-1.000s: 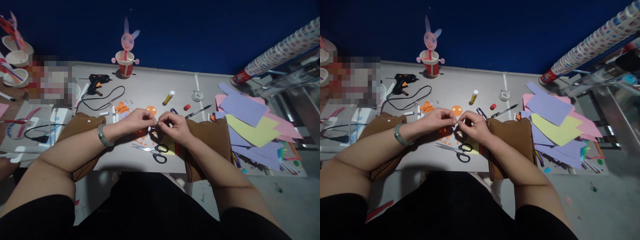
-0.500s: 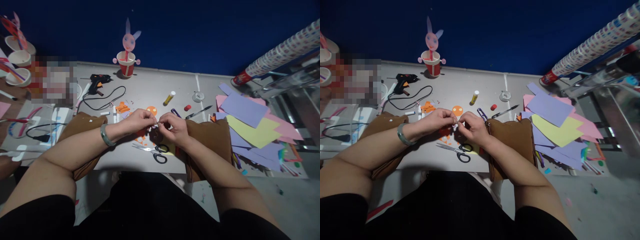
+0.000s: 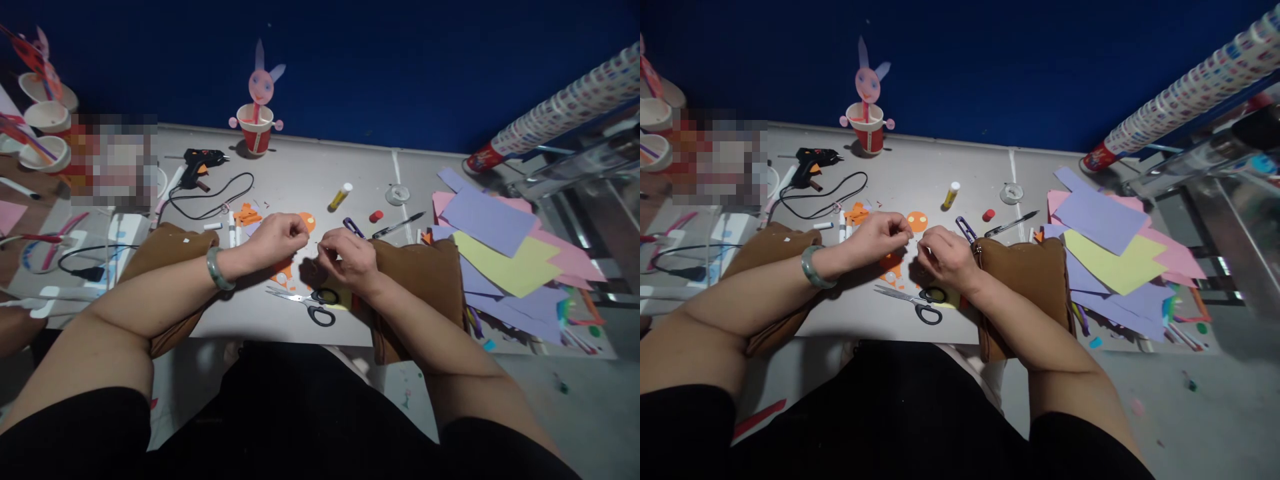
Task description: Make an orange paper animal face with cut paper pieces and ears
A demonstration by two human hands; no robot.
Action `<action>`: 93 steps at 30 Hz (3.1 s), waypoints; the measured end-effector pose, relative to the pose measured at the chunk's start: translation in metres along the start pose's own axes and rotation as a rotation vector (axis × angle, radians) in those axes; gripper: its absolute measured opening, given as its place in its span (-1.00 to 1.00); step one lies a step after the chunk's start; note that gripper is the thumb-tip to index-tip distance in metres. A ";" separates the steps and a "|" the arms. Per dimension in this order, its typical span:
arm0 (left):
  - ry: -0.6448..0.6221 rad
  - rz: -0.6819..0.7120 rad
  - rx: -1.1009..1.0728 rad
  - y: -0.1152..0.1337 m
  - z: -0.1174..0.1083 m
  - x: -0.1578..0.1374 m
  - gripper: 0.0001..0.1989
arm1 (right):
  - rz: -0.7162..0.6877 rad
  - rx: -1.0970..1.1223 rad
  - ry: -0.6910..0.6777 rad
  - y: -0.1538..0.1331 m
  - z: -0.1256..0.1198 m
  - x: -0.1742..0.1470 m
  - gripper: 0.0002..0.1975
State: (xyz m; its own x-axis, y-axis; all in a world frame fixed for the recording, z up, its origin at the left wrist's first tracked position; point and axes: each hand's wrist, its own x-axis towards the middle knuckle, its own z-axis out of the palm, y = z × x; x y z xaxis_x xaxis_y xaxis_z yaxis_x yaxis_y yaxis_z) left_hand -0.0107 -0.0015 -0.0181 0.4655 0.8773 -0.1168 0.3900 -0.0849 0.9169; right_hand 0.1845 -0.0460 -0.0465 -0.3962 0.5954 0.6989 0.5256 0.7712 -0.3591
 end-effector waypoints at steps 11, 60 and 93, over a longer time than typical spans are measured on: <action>-0.042 -0.289 -0.569 0.004 0.000 0.007 -0.93 | 0.438 0.084 -0.173 0.013 -0.003 0.002 -0.85; -0.026 -0.102 -0.348 0.002 0.003 -0.001 -0.86 | 0.864 0.635 0.018 -0.001 -0.004 0.013 -0.61; -0.146 -0.344 -0.638 0.010 0.008 -0.002 -0.79 | 0.986 0.835 -0.060 0.000 -0.004 0.014 -0.62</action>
State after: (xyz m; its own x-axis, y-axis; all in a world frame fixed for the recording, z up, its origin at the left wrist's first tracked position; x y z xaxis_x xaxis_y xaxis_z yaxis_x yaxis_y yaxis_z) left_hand -0.0010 -0.0075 -0.0117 0.5188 0.7290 -0.4465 0.0159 0.5140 0.8577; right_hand 0.1817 -0.0388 -0.0348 -0.1572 0.9824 -0.1008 -0.0044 -0.1028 -0.9947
